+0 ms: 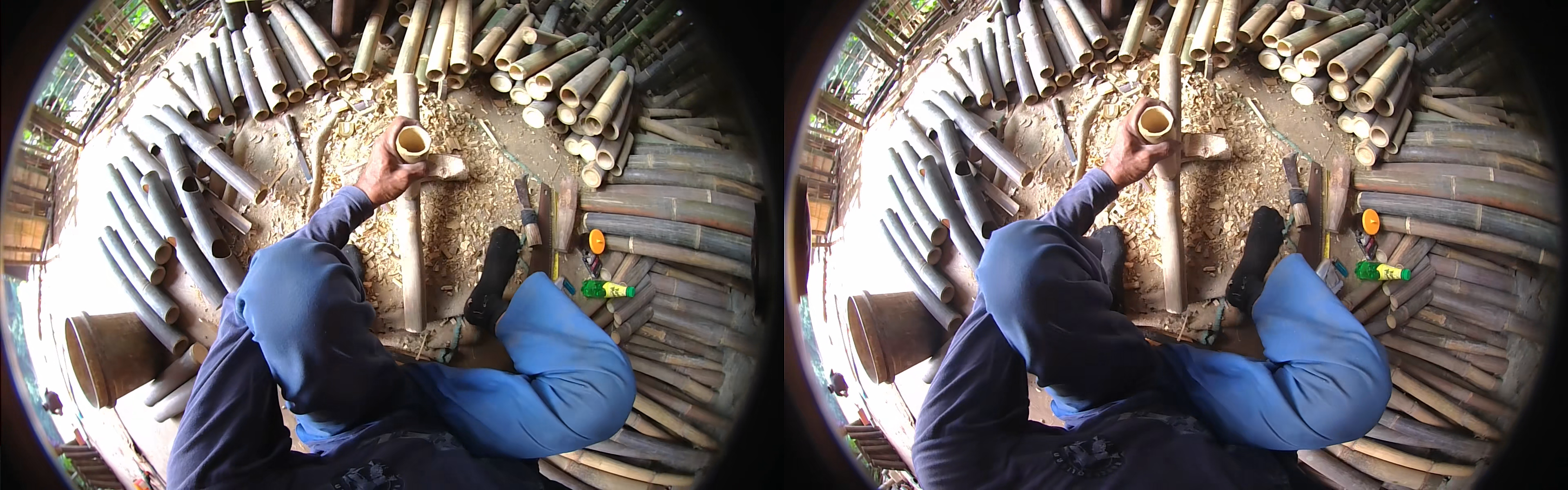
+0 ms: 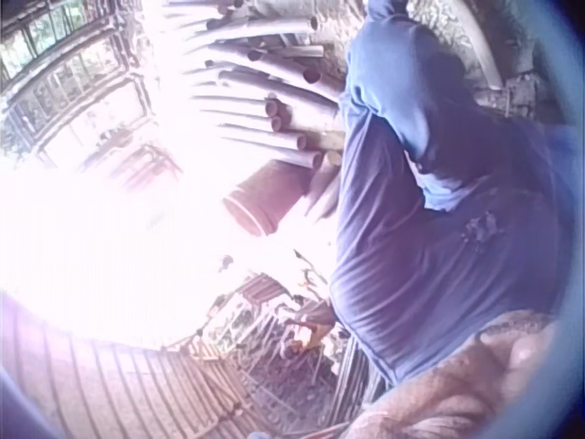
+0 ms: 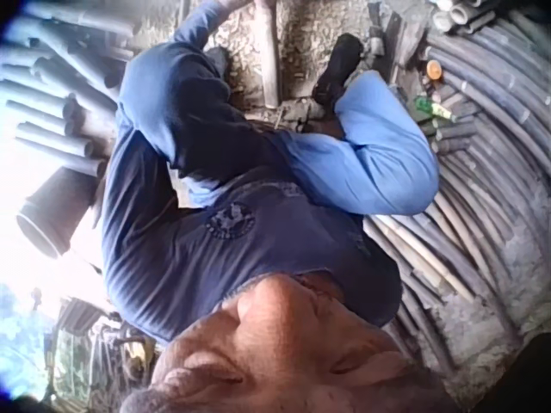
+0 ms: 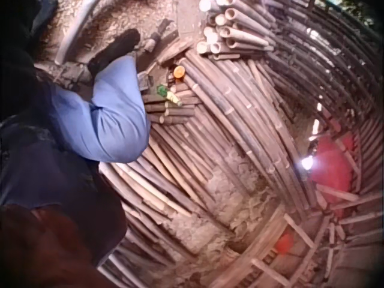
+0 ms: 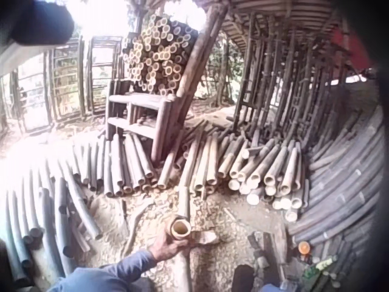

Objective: The person sits on the ground and uses a knife to cut a piece of bamboo. They then use a wooden mallet to hammer a chisel into the bamboo to split it open. Finally, they use the knife to carve and shape the inside of the bamboo.

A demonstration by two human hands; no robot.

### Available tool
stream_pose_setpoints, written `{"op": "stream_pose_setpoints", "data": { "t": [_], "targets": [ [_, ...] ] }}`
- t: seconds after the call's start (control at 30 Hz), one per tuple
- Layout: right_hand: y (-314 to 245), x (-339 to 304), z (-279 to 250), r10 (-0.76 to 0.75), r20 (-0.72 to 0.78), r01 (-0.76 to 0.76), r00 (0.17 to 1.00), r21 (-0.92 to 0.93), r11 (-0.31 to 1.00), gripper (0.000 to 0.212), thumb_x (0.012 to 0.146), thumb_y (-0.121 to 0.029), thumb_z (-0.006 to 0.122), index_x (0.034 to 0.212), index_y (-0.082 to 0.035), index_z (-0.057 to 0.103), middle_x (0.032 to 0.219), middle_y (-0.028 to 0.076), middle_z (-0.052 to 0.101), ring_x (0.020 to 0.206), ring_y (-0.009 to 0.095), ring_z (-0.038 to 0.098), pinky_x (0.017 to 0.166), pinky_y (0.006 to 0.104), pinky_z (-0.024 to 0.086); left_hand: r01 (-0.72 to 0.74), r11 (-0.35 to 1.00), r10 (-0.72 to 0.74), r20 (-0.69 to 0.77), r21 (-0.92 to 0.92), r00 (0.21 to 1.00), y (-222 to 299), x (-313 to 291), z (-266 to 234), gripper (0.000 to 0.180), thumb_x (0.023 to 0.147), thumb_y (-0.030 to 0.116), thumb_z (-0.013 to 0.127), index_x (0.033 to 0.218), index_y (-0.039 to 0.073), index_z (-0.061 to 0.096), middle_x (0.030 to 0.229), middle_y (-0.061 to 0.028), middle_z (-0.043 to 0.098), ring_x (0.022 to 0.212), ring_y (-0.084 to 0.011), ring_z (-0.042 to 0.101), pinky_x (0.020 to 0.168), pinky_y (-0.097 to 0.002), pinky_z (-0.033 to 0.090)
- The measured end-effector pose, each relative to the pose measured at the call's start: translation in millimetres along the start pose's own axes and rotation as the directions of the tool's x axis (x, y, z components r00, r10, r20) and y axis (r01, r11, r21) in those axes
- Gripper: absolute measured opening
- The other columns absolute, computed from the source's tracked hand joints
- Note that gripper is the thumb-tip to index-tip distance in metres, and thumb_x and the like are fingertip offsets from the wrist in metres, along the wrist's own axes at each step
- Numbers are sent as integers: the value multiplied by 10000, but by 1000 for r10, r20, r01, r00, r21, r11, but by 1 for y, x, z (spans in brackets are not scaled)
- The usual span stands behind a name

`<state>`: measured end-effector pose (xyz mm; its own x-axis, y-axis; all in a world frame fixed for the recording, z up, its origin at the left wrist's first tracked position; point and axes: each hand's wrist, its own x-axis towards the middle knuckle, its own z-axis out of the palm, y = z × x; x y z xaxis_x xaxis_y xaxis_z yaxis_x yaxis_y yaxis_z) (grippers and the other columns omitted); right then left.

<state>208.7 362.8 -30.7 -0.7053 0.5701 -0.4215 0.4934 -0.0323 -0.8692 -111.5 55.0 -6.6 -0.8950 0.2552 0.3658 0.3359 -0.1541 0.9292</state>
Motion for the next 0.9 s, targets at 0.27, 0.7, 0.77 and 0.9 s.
{"op": "stream_pose_setpoints", "data": {
  "t": [0.27, 0.7, 0.77, 0.9],
  "targets": [
    [-18, 27, 6, 9, 103, -1, 995, -81, 997, 193, 992, -173, 478, 1015, -20, 595, 672, 31, 557, 516, 109, 519, 443, 277, 424, -12, 1000, 11, 39, 25, 999, 14, -1, 6, 563, 695, -24, 706, 1203, 38, 471, 1047, -43, 557, 1006, -131, 552, 916, -298, 482],
    [-91, 183, 173, -460, 767, 882, 448, -297, 365, 260, 921, -182, 654, 1138, -47, 607, 994, 93, 674, 937, 238, 658, 830, 359, 538, -91, 900, 34, 140, 426, 990, 23, -19, 65, 658, 667, 79, 761, 1253, 19, 470, 1128, -180, 522, 1048, -382, 499, 940, -452, 388],
    [-83, 195, 182, -416, 871, 965, 261, -227, 129, 320, 893, -174, 698, 1176, -59, 602, 1112, 96, 643, 1075, 233, 625, 924, 355, 518, -83, 905, 21, 150, 418, 988, 24, -16, 63, 658, 667, 74, 746, 1261, 13, 468, 1129, -184, 520, 1051, -385, 496, 940, -455, 387],
    [-116, 164, 206, -302, 869, 813, 392, -174, 556, 312, 873, -164, 720, 1143, -70, 595, 1157, 84, 598, 1133, 217, 578, 975, 339, 488, -78, 926, 19, 161, 368, 987, 25, -17, 51, 668, 655, 52, 719, 1270, 2, 464, 1136, -188, 513, 1052, -389, 492, 939, -461, 384]
  ]
}}
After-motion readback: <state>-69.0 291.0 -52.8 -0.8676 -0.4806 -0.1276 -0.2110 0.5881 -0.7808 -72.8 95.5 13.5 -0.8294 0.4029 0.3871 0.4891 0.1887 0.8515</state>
